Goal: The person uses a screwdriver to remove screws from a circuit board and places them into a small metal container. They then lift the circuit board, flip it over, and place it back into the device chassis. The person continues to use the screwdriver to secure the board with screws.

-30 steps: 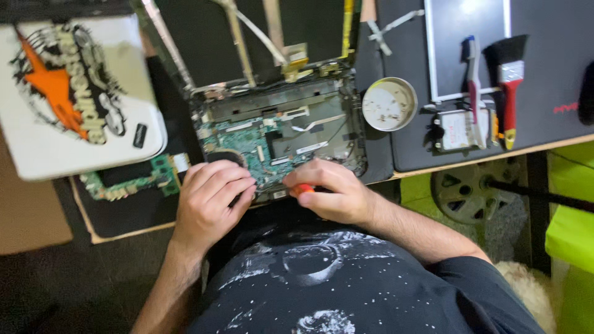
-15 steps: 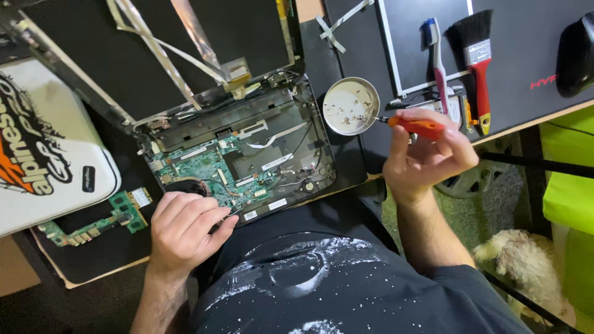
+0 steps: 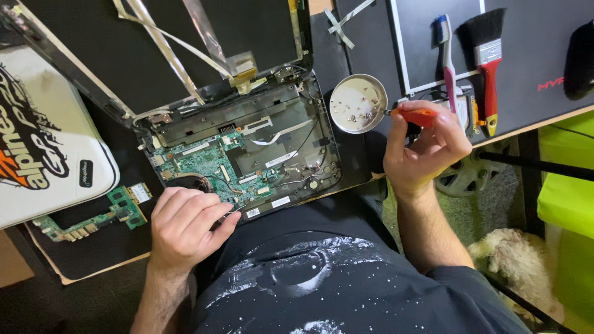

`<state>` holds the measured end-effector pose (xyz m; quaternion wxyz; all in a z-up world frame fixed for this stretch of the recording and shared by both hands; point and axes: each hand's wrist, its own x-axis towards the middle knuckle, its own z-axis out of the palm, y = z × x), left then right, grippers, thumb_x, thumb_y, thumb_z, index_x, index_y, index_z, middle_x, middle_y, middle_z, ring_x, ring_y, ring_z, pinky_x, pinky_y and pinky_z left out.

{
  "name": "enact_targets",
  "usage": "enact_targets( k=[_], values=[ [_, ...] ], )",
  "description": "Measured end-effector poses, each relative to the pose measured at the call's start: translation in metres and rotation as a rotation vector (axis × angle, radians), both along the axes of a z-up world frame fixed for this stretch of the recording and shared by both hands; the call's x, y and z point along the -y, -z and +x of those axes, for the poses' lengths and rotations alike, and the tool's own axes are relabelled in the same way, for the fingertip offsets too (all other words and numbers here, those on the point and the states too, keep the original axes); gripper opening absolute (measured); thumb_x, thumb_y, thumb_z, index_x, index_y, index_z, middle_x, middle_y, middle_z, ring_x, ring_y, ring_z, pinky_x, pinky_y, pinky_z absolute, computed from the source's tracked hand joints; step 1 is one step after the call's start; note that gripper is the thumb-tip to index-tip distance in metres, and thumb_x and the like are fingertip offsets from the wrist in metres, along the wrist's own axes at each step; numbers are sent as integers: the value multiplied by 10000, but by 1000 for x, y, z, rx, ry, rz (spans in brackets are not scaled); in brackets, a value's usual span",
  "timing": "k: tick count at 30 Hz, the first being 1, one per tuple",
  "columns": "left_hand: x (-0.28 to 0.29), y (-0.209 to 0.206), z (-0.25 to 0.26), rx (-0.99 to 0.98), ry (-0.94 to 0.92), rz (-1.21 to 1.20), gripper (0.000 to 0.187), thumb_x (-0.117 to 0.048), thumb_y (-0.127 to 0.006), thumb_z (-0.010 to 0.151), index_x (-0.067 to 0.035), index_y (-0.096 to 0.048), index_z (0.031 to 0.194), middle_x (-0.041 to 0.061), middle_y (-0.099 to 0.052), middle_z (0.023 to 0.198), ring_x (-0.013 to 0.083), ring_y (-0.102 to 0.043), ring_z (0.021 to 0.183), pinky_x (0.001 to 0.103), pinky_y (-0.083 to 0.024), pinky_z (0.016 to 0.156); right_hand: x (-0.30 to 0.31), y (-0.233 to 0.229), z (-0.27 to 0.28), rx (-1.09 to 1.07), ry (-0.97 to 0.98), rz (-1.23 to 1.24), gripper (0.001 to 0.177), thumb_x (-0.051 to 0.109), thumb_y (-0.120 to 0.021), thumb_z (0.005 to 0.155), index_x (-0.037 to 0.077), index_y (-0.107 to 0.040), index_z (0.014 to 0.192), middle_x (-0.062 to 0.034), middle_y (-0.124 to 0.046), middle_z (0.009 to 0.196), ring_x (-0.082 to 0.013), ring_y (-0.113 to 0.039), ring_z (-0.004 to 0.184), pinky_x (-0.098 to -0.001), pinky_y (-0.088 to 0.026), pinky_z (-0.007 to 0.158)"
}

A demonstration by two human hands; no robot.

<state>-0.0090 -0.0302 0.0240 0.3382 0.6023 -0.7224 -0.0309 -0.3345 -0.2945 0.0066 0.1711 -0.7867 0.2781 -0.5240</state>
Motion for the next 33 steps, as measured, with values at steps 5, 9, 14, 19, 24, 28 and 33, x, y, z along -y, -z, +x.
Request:
enact_targets(
  k=[5,9,14,19,24,28,33],
  values=[
    [-1,-2,-1,-20,-8,5,210,-272,-877,1146,-116,-815,1019,49,-797,1031,298,-715,886,483,-552,824,-1,1,0,-11,11,24,498,-131,-705,1239,94,-379,1542,-365,-701,1222,-431,-740,1065,-477,-675,944],
    [1,-3,0,-23,-4,4,210,-267,-882,1145,-119,-811,1013,45,-795,1030,291,-722,887,476,-547,817,1,0,1,5,-7,34,490,-124,-697,1246,94,-383,1552,-364,-698,1221,-420,-750,1039,-454,-689,915],
    [0,-2,0,-24,-3,1,219,-265,-893,1139,-119,-808,999,43,-797,1035,293,-708,878,473,-545,818,-1,-9,4,106,23,103,485,-91,-694,1260,154,-377,1532,-333,-704,1205,-375,-736,939,-426,-686,804],
    [1,-2,0,-54,-10,9,215,-266,-880,1141,-122,-808,998,43,-799,1038,302,-712,878,484,-550,837,-7,-6,3,230,44,240,600,-184,-641,1230,217,-370,1585,-356,-666,1239,-400,-720,1001,-496,-719,903],
    [3,-4,0,-30,-9,7,232,-258,-880,1149,-120,-794,983,38,-798,1006,291,-707,880,464,-540,821,-6,-5,2,179,47,244,578,-141,-673,1262,211,-364,1601,-366,-699,1237,-406,-749,952,-458,-709,877],
    [3,-5,0,-36,-18,3,222,-249,-885,1145,-113,-801,991,42,-808,1003,294,-713,885,461,-548,825,-9,-10,5,192,36,255,628,-221,-642,1226,203,-364,1597,-372,-698,1229,-423,-758,984,-477,-726,910],
    [6,-14,1,-114,-14,24,239,-267,-841,1167,-132,-789,977,39,-802,989,298,-713,873,461,-521,847,-29,-11,15,357,-91,408,605,-135,-696,1284,248,-424,1664,-245,-704,1199,-351,-737,1096,-467,-702,1002]
  ],
)
